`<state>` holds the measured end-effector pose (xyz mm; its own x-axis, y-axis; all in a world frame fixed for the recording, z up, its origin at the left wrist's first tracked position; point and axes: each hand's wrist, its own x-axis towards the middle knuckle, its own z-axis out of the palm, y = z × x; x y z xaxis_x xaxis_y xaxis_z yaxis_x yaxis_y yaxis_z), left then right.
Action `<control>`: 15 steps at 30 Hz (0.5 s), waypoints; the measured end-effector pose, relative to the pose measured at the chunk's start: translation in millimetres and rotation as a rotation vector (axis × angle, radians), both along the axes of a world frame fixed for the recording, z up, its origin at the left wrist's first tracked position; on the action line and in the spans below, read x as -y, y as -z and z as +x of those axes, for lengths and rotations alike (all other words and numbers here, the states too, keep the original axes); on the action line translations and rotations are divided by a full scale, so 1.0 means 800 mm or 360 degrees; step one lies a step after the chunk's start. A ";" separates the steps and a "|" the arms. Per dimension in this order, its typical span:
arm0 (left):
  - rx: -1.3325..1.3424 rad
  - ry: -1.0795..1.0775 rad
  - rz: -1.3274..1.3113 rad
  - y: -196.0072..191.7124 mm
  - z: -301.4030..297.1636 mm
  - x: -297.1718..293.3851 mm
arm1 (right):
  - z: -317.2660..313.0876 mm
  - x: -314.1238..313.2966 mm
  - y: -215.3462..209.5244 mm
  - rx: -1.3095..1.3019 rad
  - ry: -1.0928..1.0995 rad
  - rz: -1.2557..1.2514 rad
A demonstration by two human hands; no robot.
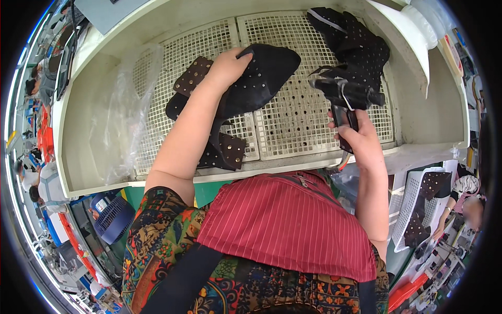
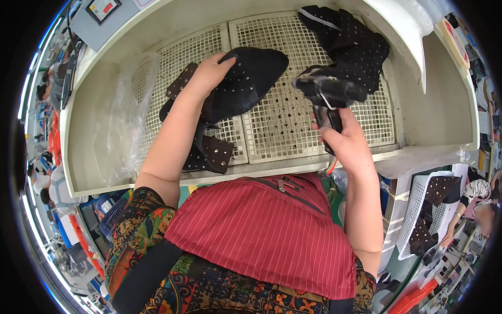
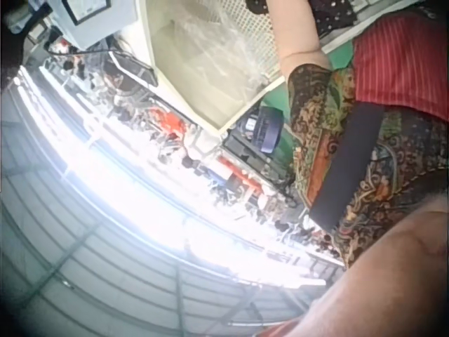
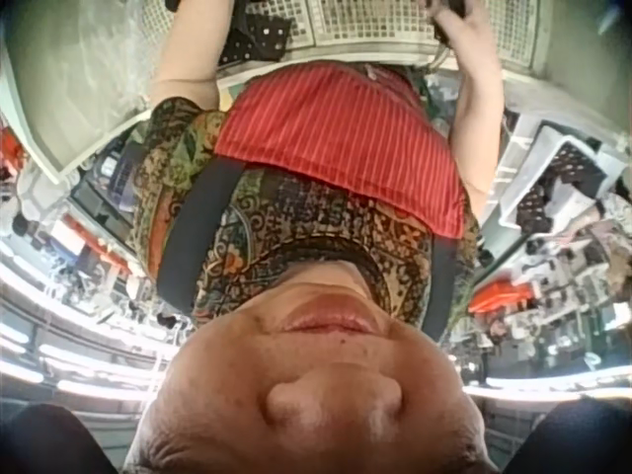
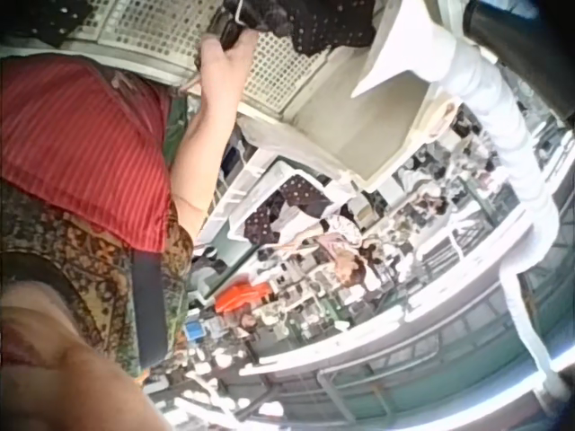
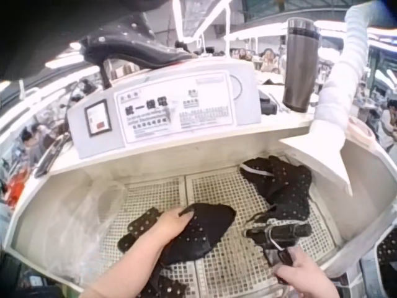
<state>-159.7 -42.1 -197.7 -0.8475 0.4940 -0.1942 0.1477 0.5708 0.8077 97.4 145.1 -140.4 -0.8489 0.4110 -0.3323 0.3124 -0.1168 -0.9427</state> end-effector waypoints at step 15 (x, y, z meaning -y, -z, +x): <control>-0.0011 0.0207 -0.0084 0.000 -0.025 -0.010 | -0.006 0.024 -0.043 -0.0072 -0.0376 0.1043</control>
<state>-179.5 -34.1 -197.3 -0.7783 0.5891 -0.2174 0.2287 0.5883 0.7756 92.4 126.0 -106.1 -0.9474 0.3174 -0.0411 0.2184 0.5469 -0.8082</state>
